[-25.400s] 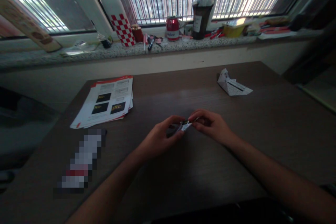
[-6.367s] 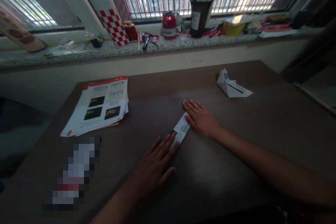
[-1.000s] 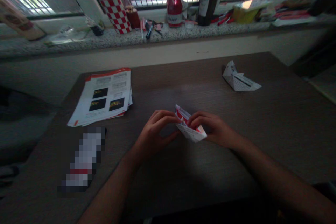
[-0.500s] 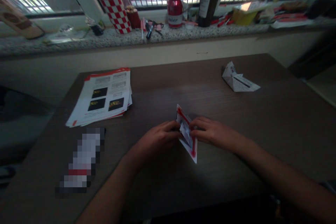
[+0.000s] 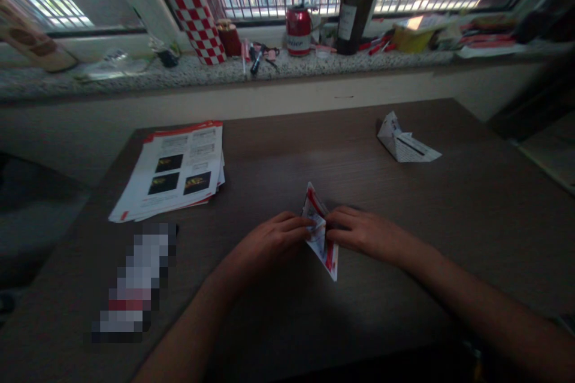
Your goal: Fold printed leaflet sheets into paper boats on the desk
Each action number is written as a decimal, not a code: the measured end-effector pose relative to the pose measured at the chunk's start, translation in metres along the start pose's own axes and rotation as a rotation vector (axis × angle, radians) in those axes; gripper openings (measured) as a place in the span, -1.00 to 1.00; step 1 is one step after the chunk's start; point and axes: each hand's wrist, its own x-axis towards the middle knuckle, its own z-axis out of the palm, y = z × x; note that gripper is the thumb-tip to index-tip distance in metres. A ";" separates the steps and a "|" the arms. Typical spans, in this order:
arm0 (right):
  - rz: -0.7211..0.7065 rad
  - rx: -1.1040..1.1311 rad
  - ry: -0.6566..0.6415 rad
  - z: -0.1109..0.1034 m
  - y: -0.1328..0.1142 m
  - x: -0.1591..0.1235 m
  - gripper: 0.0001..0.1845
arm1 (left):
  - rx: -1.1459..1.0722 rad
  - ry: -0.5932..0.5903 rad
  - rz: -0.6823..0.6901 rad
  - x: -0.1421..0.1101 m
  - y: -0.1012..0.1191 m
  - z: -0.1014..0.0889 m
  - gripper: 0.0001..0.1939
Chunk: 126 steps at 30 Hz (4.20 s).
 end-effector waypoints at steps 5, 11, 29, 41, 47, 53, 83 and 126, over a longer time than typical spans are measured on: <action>-0.002 0.000 0.024 -0.001 0.000 -0.001 -0.80 | -0.007 0.003 -0.007 -0.002 -0.005 0.006 -0.65; 0.066 -0.031 0.158 0.002 -0.001 -0.006 -0.83 | -0.120 0.197 -0.059 -0.002 0.000 0.010 -0.62; 0.278 -0.042 0.451 -0.002 -0.007 -0.039 -0.76 | -0.185 0.354 -0.142 0.022 0.013 0.022 -0.86; 0.976 0.026 0.885 -0.021 0.121 -0.124 -0.43 | -0.304 0.430 -0.274 0.019 -0.006 0.024 -0.87; 1.122 0.330 0.854 -0.012 0.157 -0.121 -0.35 | -0.381 0.468 -0.337 0.015 -0.007 0.019 -0.91; 1.156 0.231 0.765 -0.014 0.160 -0.107 -0.52 | -0.417 0.494 -0.369 0.010 -0.012 0.021 -0.89; 0.474 0.478 0.607 -0.017 0.065 -0.056 -0.50 | -0.574 0.663 -0.359 0.005 -0.002 0.004 -0.94; 0.839 0.514 0.797 -0.028 0.047 -0.061 -0.70 | -0.623 0.534 -0.457 0.056 -0.058 -0.016 -0.73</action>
